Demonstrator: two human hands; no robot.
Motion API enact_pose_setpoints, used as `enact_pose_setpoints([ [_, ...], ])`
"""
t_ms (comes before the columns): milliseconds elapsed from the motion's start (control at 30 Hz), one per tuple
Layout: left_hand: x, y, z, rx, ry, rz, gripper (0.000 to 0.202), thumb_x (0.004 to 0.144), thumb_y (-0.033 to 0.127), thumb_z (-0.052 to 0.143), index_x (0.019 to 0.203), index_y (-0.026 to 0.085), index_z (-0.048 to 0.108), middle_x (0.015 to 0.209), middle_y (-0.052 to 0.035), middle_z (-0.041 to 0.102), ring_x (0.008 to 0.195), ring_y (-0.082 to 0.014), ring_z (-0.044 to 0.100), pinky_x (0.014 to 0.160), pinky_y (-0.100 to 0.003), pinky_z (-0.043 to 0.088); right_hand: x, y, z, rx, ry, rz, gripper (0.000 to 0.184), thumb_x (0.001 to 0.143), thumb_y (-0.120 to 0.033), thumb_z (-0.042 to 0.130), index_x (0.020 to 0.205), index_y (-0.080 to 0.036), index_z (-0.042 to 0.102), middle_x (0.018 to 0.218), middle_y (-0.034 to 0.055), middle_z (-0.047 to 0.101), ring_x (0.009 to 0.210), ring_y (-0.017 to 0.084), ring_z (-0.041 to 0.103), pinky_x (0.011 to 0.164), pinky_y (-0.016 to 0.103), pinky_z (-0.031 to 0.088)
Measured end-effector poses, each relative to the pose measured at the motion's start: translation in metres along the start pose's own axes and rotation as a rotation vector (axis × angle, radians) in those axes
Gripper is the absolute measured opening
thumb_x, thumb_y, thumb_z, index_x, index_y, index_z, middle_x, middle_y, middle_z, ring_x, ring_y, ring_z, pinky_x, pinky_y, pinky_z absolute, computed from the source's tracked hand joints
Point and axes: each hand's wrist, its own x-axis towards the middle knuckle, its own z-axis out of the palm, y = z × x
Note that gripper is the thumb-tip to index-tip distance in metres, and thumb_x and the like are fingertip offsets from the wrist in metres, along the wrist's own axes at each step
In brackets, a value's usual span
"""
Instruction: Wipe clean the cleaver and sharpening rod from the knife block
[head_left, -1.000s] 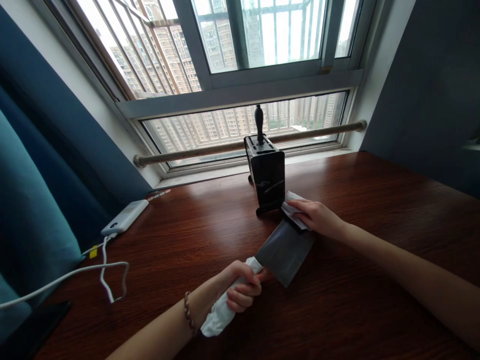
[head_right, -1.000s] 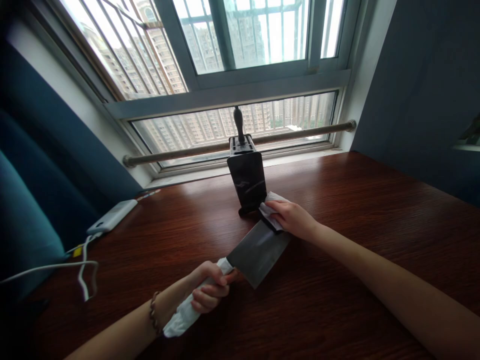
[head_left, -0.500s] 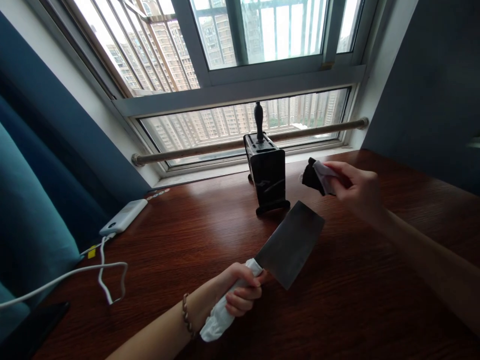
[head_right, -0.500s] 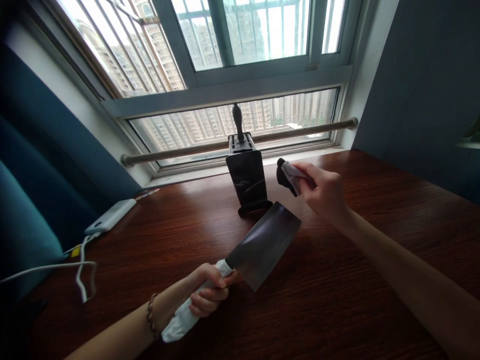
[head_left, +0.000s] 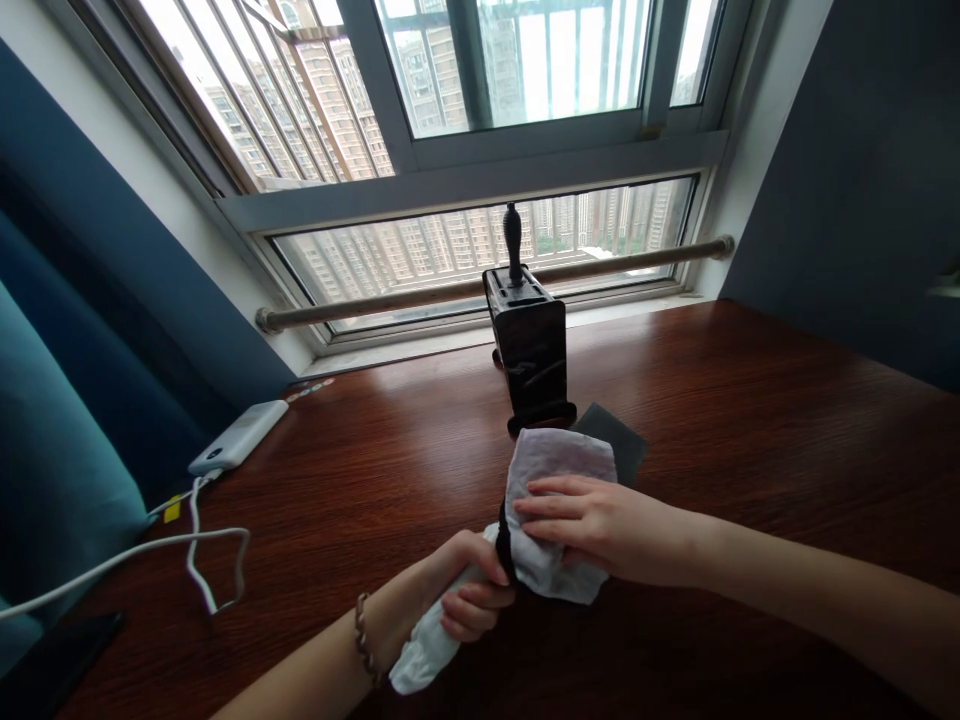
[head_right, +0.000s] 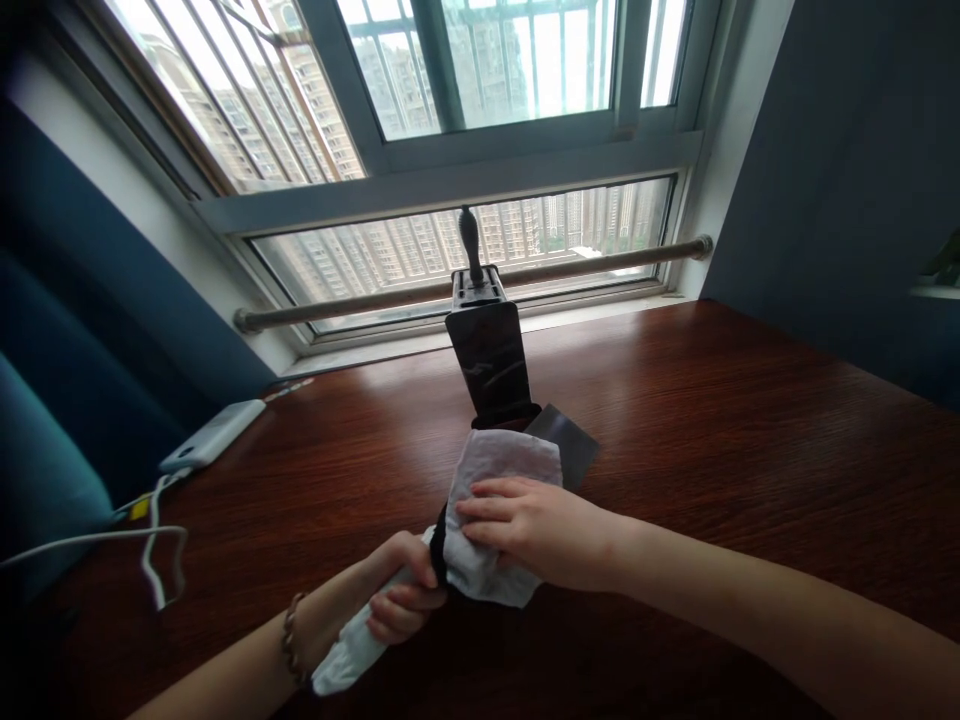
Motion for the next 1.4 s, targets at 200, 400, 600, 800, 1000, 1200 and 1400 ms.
enact_pose_setpoints([
  [200,0.002,0.003,-0.002,-0.077,-0.046,0.093,0.010,0.068,0.010,0.046,0.072,0.019,0.046,0.041,0.0054,0.035,0.025,-0.0060,0.014,0.024,-0.016,0.017,-0.007,0.019,-0.026,0.077,-0.056,0.097,0.055,0.076,-0.006,0.070,0.127,-0.015,0.053,0.138,0.0020,0.039,0.130,0.022,0.029,0.110,0.033,0.027],
  [400,0.002,0.004,0.000,-0.087,-0.071,0.107,0.011,0.070,0.011,0.043,0.076,0.020,0.043,0.042,0.0055,0.036,0.026,-0.0056,0.014,0.026,-0.015,0.020,-0.028,0.070,-0.047,0.131,-0.022,0.259,0.055,0.077,-0.002,0.066,0.128,-0.017,0.053,0.139,0.0043,0.038,0.131,0.023,0.027,0.108,0.038,0.028],
  [600,0.001,0.005,0.004,-0.095,-0.069,0.115,0.009,0.071,0.010,0.042,0.073,0.019,0.042,0.041,0.0055,0.035,0.025,-0.0050,0.012,0.025,-0.015,0.018,-0.039,0.103,-0.052,0.289,0.129,0.353,0.041,0.084,-0.025,0.060,0.123,-0.012,0.057,0.128,0.0087,0.049,0.114,0.022,0.048,0.095,0.031,0.039],
  [800,0.003,0.004,0.000,-0.077,-0.060,0.093,0.013,0.071,0.010,0.040,0.077,0.020,0.045,0.041,0.0055,0.035,0.024,-0.0046,0.011,0.023,-0.014,0.020,-0.037,0.098,-0.041,0.379,0.284,0.625,0.034,0.081,-0.039,0.057,0.093,-0.008,0.067,0.076,0.0045,0.060,0.069,0.018,0.053,0.059,0.027,0.040],
  [1000,0.004,0.004,0.001,-0.057,-0.035,0.084,0.012,0.070,0.010,0.039,0.075,0.020,0.043,0.041,0.0055,0.033,0.025,-0.0049,0.012,0.024,-0.014,0.020,-0.038,0.105,-0.038,0.766,0.309,0.785,0.036,0.075,-0.037,0.067,0.090,-0.005,0.066,0.079,0.0065,0.062,0.066,0.014,0.052,0.054,0.021,0.037],
  [1200,0.005,0.002,-0.001,-0.028,-0.031,0.117,0.011,0.070,0.011,0.041,0.076,0.020,0.043,0.041,0.0057,0.033,0.026,-0.0054,0.012,0.023,-0.014,0.020,-0.043,0.111,-0.038,1.213,0.332,0.868,0.038,0.070,-0.028,0.079,0.097,-0.005,0.066,0.088,0.0106,0.065,0.068,0.014,0.059,0.055,0.017,0.046],
  [1400,0.004,0.001,0.005,-0.026,0.003,0.168,0.010,0.069,0.012,0.045,0.075,0.020,0.043,0.042,0.0063,0.031,0.027,-0.0055,0.010,0.024,-0.015,0.016,-0.054,0.127,-0.029,1.409,0.307,0.868,0.038,0.066,-0.021,0.082,0.097,-0.006,0.067,0.089,0.0127,0.064,0.072,0.018,0.062,0.062,0.022,0.052],
])
